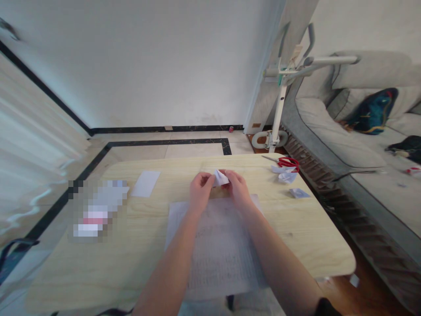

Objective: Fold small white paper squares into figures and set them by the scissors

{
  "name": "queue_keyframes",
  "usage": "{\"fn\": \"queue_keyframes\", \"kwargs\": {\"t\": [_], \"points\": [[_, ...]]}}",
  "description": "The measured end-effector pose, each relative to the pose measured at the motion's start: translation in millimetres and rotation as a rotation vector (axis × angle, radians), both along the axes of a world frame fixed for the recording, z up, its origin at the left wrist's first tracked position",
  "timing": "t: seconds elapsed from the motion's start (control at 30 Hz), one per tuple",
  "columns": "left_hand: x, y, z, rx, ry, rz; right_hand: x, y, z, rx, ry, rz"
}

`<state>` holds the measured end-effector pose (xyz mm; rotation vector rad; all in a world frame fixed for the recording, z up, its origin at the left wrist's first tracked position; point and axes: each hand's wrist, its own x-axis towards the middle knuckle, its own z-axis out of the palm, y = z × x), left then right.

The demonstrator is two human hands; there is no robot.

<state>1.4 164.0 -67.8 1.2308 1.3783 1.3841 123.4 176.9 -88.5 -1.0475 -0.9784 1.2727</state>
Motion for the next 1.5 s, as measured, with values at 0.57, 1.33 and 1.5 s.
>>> {"fn": "queue_keyframes", "kwargs": {"t": [0.57,1.33,1.5], "points": [[-1,-1,-0.4,-0.082,-0.025,-0.083,-1,-5,9,0.039,-0.126,0.009],[-1,-3,-1.7,0.027,0.204,-0.102,-1,-3,3,0.101,-0.246,-0.060],[0,-4,-1.3,0.014,0.240,-0.124,1,-2,1,0.104,-0.222,-0.080]]}}
